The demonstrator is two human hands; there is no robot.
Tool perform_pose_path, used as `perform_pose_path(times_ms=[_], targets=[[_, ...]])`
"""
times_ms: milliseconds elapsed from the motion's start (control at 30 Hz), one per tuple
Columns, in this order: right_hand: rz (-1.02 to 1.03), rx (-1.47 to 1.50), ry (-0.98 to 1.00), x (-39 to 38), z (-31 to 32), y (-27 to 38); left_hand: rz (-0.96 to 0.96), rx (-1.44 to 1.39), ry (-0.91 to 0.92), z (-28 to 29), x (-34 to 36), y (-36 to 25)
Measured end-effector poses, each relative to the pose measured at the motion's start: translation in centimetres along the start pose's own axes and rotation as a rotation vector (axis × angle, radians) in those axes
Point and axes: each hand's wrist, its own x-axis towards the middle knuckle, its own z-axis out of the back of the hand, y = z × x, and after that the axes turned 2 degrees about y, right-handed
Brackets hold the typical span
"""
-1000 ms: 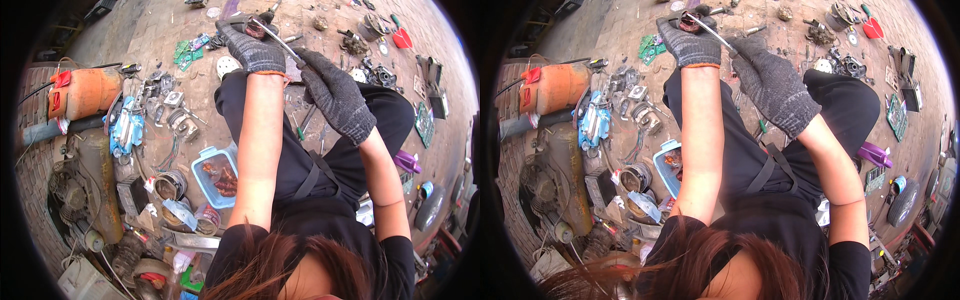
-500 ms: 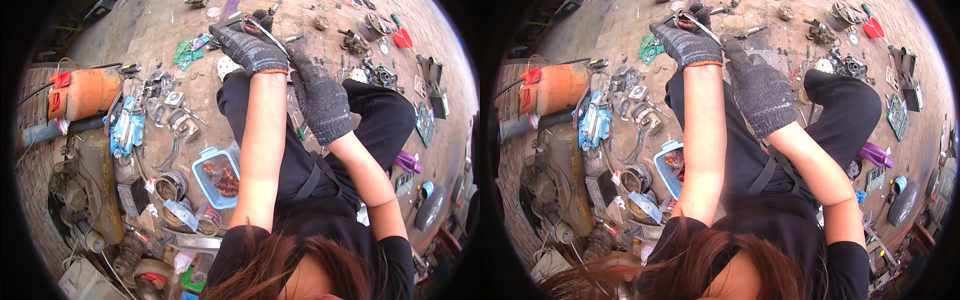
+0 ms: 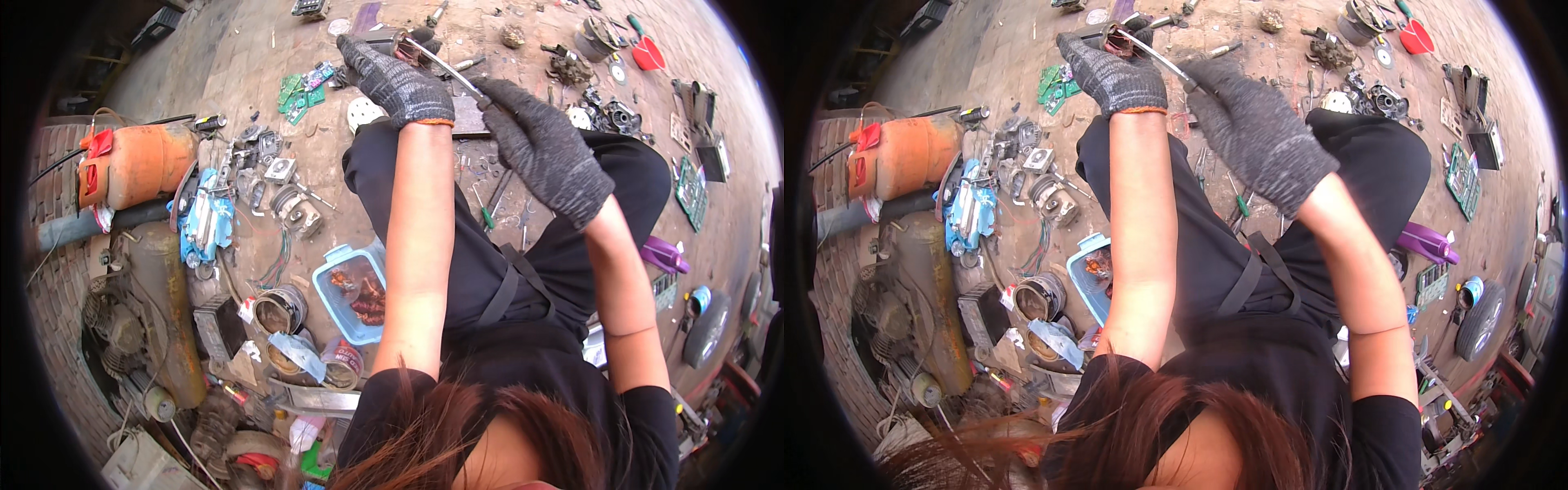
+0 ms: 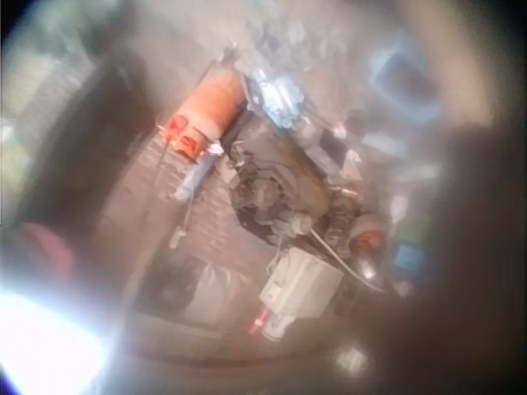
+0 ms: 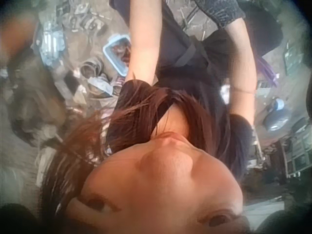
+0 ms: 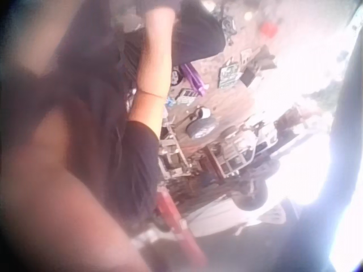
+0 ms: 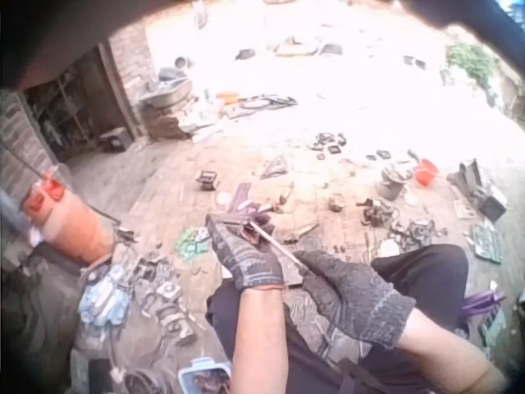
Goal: The person sits on the floor and uses pliers and a screwdriver to manipulate a small cylindrical mechanical part. They repeatedly pry and adjust internal components of the part while surrounded by scattered tools and parts.
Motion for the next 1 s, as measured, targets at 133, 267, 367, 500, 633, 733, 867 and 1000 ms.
perform_pose_path(times_ms=[133, 267, 367, 500, 633, 733, 867, 1000], targets=[[0.02, -0.023, 0.167, 0.7, 3.2, -0.3, 0.157, -0.007, 0.094, 0.2, -1.0, -0.6], [0.014, -0.061, 0.216, 1.1, 4.2, -1.2, 0.247, 0.014, 0.102, 0.0, -0.9, -1.1], [0.107, -0.13, 0.219, 1.5, 4.6, -1.7, 0.286, 0.037, 0.125, -0.2, -1.4, -1.5], [0.179, -0.179, 0.191, 1.5, 4.8, -1.8, 0.335, 0.023, 0.169, -0.6, -2.1, -2.1], [0.127, -0.201, 0.251, 1.6, 5.6, -1.6, 0.409, -0.006, 0.162, -0.8, -2.6, -2.5], [0.125, -0.282, 0.291, 2.0, 6.1, -1.2, 0.439, -0.033, 0.189, -0.7, -2.5, -2.9], [0.142, -0.437, 0.325, 2.5, 6.7, -1.1, 0.474, -0.057, 0.213, -0.6, -2.3, -2.7], [0.144, -0.573, 0.388, 3.2, 7.4, 0.2, 0.504, -0.071, 0.212, -0.3, -2.0, -2.9]])
